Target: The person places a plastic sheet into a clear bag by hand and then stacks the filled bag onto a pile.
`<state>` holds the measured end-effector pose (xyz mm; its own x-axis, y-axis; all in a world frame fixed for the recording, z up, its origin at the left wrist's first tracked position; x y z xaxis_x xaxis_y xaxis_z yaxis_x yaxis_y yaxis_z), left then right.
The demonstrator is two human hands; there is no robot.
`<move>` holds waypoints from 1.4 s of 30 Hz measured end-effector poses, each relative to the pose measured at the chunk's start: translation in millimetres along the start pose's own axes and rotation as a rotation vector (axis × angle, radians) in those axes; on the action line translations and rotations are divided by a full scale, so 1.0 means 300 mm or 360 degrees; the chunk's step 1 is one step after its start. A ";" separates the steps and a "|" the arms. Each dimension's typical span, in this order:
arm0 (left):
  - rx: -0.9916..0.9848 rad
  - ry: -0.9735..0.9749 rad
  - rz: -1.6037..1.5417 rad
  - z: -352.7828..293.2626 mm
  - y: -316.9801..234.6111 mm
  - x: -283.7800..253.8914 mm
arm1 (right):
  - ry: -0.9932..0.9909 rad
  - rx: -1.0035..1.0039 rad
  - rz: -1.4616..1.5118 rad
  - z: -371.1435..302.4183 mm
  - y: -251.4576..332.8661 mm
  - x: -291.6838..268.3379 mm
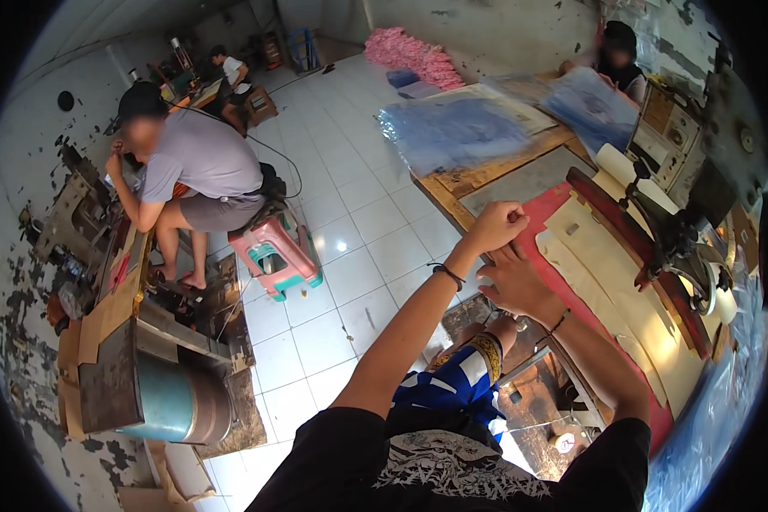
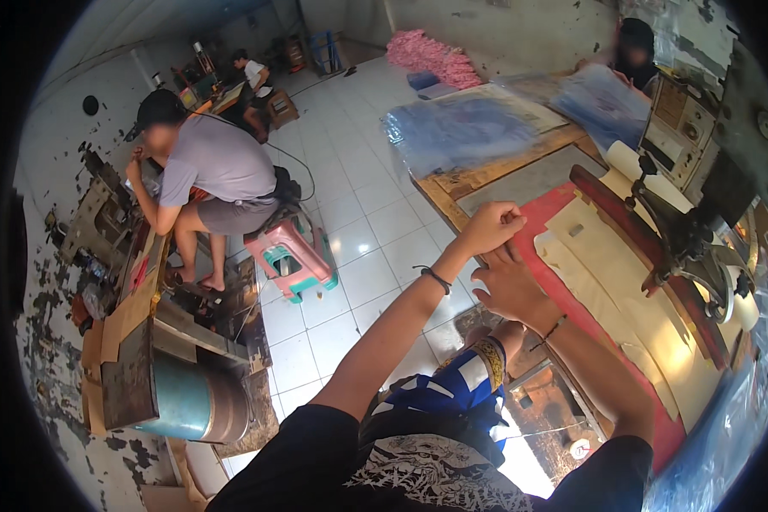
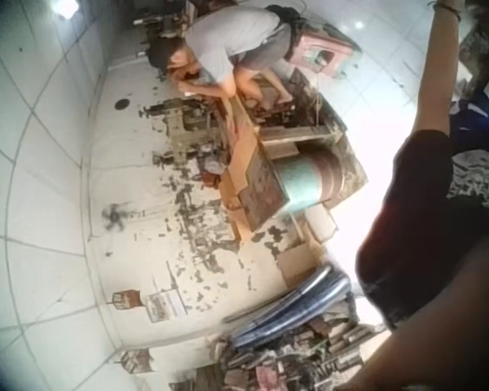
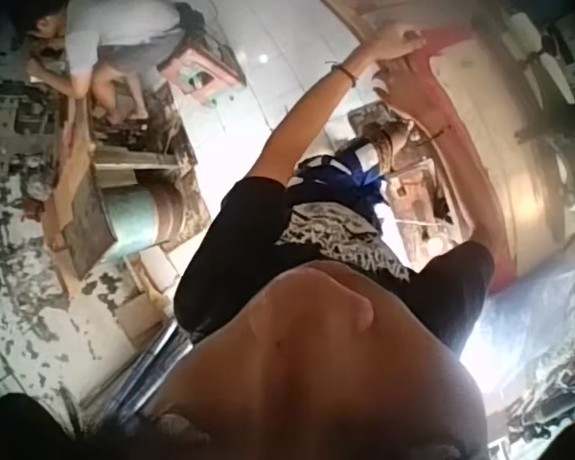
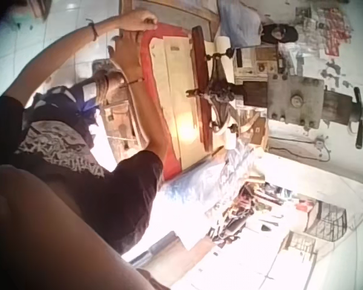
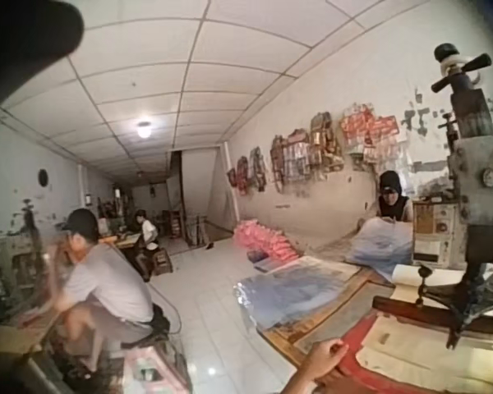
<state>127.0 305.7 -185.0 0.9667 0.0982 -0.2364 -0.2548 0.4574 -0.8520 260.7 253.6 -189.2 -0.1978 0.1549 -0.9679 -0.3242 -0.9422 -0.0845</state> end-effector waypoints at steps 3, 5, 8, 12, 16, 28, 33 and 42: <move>0.0005 -0.0092 0.0033 -0.018 0.007 -0.018 | 0.0022 -0.0015 0.0111 0.015 0.017 -0.023; -0.0084 -0.0116 0.0009 -0.008 0.000 -0.011 | 0.0011 -0.0003 0.0091 0.008 0.006 -0.018; -0.0139 -0.0165 0.0031 -0.003 0.003 -0.008 | -0.0009 -0.0013 0.0077 0.005 -0.002 -0.011; -0.0332 -0.0069 -0.0260 0.008 0.007 -0.011 | 0.0007 -0.0025 0.0069 0.007 -0.009 -0.012; -0.0627 0.0245 -0.0644 0.041 -0.002 -0.049 | -0.0027 -0.0013 0.0043 0.008 -0.004 -0.007; -0.0564 0.0244 -0.0451 0.019 -0.023 -0.041 | -0.0180 -0.0012 -0.0070 0.001 0.017 -0.001; -0.0421 0.0168 -0.0319 0.007 -0.013 -0.027 | -0.0321 -0.0006 -0.0173 0.001 0.011 0.029; -0.0303 0.0111 -0.0425 0.011 0.008 -0.025 | -0.0467 0.0010 -0.0294 0.015 0.005 0.040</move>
<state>119.2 309.0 -183.7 0.9976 -0.0663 -0.0188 0.0009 0.2851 -0.9585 253.6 255.4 -199.9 -0.3926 0.4023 -0.8270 -0.3849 -0.8886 -0.2496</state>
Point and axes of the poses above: each hand's wrist, its own z-axis towards the middle knuckle, its own x-axis out of the palm, y = z × x, the point moved 2 cm from there along z, towards the middle knuckle, and after that the axes turned 10 degrees about -z, right-handed, at the moved point
